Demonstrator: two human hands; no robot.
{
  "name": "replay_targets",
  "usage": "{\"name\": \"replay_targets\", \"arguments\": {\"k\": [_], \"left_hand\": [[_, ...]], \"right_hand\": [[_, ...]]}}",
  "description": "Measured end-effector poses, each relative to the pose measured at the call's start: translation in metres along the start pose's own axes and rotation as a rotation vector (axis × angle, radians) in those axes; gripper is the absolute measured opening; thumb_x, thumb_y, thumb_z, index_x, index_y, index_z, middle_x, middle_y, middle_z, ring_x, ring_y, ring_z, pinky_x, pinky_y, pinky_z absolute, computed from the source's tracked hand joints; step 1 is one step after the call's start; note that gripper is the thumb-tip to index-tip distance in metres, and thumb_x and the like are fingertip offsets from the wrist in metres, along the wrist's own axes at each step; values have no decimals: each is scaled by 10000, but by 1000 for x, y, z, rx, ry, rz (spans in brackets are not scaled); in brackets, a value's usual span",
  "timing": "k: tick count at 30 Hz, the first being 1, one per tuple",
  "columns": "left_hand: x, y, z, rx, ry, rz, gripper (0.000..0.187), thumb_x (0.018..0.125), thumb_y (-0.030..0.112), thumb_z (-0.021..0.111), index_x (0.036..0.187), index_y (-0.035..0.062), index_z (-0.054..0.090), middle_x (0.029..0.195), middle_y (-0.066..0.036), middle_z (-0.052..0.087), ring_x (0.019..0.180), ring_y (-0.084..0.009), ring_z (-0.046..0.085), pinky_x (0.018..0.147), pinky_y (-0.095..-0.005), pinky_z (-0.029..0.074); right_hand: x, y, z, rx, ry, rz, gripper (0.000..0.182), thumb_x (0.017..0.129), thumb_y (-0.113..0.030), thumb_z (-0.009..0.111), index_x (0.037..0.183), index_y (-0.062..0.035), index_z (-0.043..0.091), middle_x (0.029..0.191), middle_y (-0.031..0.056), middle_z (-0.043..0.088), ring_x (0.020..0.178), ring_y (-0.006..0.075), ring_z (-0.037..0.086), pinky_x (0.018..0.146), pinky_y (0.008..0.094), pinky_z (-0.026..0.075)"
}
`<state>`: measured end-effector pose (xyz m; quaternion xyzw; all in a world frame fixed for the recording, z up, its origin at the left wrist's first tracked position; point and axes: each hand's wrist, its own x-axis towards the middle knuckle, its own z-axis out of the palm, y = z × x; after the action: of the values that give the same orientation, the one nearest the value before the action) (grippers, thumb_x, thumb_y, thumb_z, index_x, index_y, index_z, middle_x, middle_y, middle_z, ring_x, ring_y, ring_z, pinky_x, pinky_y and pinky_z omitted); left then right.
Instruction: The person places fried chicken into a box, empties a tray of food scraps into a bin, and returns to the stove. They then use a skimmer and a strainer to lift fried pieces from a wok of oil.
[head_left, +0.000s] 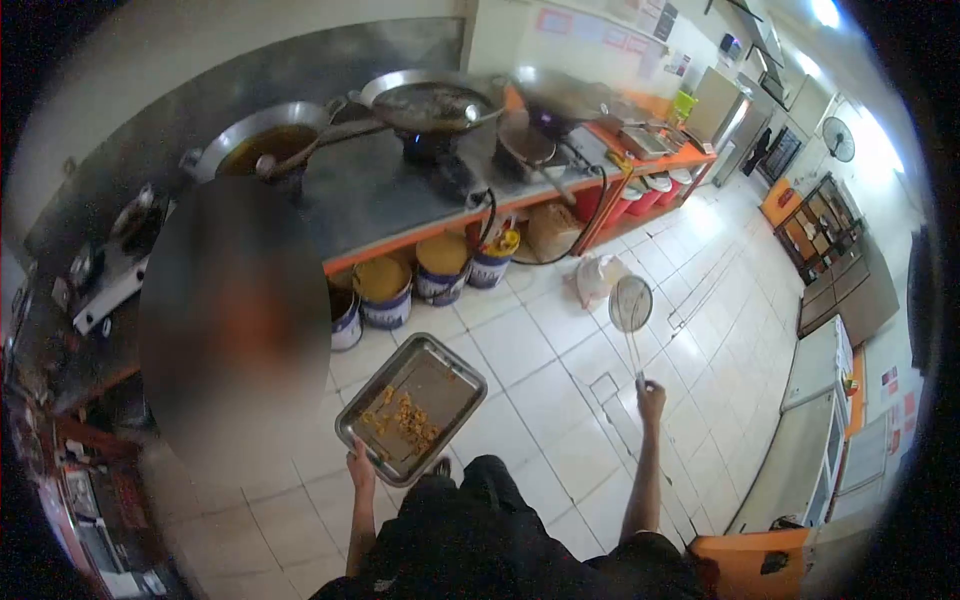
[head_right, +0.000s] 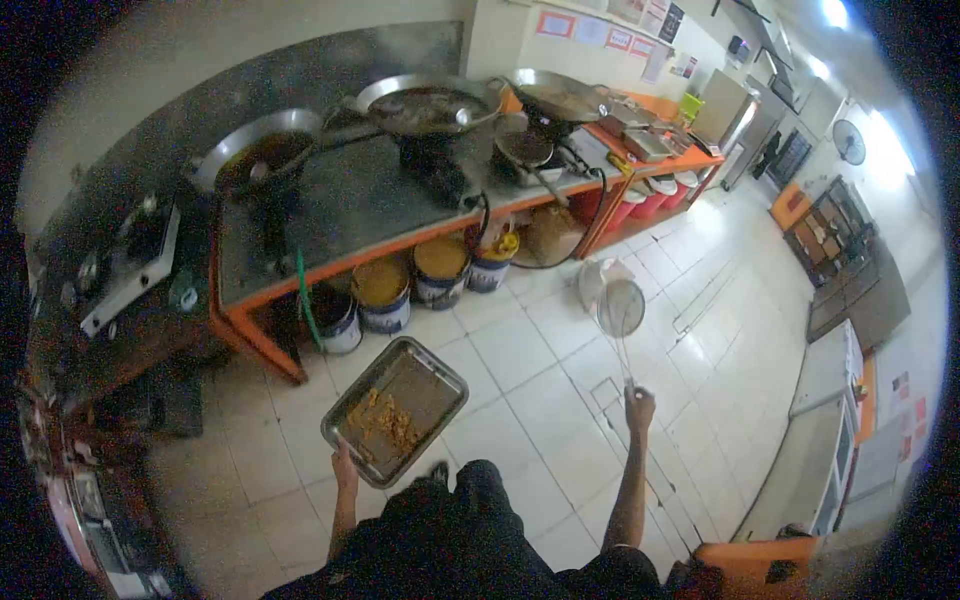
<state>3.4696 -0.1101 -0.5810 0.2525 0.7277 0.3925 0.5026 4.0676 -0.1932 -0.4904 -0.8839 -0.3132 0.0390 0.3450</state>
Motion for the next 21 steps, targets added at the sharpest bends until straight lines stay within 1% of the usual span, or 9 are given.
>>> {"name": "replay_targets", "arguments": {"k": [2,3,6,10,12,15,18,20,21], "left_hand": [[52,40,64,-43,30,19,585,841,492,474,938,-85,473,883,-125,538,842,-220,513,749,-331,407],[87,32,87,-82,35,43,581,840,485,480,948,-85,469,887,-122,536,835,-215,510,748,-331,407],[102,74,147,-122,67,135,506,854,428,490,938,-72,476,881,-111,537,824,-194,510,760,-326,402],[142,90,223,-195,207,12,478,866,403,484,945,-68,481,890,-104,543,825,-186,515,776,-328,403],[122,131,276,-338,85,90,580,855,466,464,1051,-80,456,989,-144,538,914,-220,507,828,-340,393],[138,100,326,-162,247,135,702,831,523,456,1196,-65,339,1177,-206,431,1055,-298,456,864,-391,388],[136,100,373,-232,285,43,774,822,533,463,1270,-59,247,1268,-223,348,1108,-333,424,864,-430,392],[116,131,402,-174,371,-45,769,817,517,479,1280,-54,256,1262,-219,366,1102,-342,429,858,-444,402],[118,125,412,-189,398,-31,750,812,504,496,1278,-45,285,1247,-215,391,1094,-347,437,855,-448,409]], "right_hand": [[118,-61,32,25,14,-108,332,766,-284,602,762,49,607,541,156,558,481,197,526,469,337,401],[172,-72,52,129,-41,-174,272,788,-270,607,749,-1,624,472,23,503,403,66,446,367,233,323],[301,-118,110,292,-181,-184,291,790,-258,607,889,16,603,523,5,518,389,53,419,336,206,287],[490,-160,250,452,-352,-477,228,771,-195,598,892,-3,625,639,59,592,484,117,505,426,250,391],[563,-193,327,347,-331,-272,303,728,-262,634,809,29,613,635,88,600,488,140,529,459,282,433],[593,-271,343,223,-330,-381,295,718,-262,633,798,22,618,673,139,615,580,280,590,603,354,473],[659,-271,426,-139,-268,-640,296,707,-262,644,812,15,623,722,185,619,689,348,599,657,392,467],[700,-258,498,101,-127,-449,335,689,-322,654,777,0,630,765,228,606,783,384,582,686,411,457],[694,-281,472,206,-189,-533,366,669,-369,658,742,-11,631,755,232,602,771,374,585,678,420,451]]}}
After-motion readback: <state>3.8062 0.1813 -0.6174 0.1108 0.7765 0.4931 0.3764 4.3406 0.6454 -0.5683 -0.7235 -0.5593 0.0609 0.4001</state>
